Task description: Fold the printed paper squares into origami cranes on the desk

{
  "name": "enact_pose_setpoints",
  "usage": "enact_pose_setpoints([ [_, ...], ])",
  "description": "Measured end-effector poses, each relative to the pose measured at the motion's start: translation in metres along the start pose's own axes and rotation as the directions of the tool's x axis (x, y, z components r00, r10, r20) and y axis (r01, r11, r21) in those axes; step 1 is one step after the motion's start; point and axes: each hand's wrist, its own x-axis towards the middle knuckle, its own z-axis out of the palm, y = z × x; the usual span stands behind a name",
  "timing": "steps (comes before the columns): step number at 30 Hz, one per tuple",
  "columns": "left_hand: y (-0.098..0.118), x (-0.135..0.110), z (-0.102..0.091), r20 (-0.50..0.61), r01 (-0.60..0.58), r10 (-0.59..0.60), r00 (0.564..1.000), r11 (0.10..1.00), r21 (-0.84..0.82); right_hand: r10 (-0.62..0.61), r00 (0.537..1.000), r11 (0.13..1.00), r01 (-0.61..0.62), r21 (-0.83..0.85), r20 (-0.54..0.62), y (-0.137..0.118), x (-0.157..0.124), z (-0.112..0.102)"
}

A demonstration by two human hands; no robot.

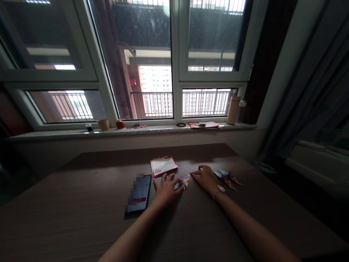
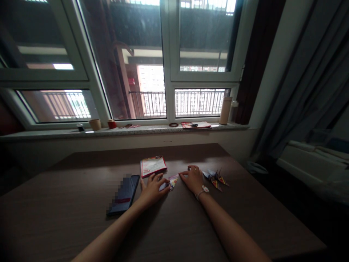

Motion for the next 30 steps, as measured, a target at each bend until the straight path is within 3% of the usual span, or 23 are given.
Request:
enact_pose_setpoints([
  [14,0.003,-0.002,-0.003,0.001,0.005,-0.005,1.0,1.0,-0.015,-0.023,0.999,0.999,0.023,-0.024,0.023,-0.001,-0.002,-0.002],
  [25,0.003,-0.002,-0.002,0.004,0.017,-0.017,1.0,1.0,0.009,-0.029,0.998,0.993,0.023,-0.113,-0.049,-0.018,-0.002,-0.001],
  [30,0.003,-0.002,-0.001,0.001,0.012,-0.012,1.0,1.0,0.003,-0.021,1.0,0.995,0.023,-0.097,0.02,-0.016,-0.003,-0.004],
])
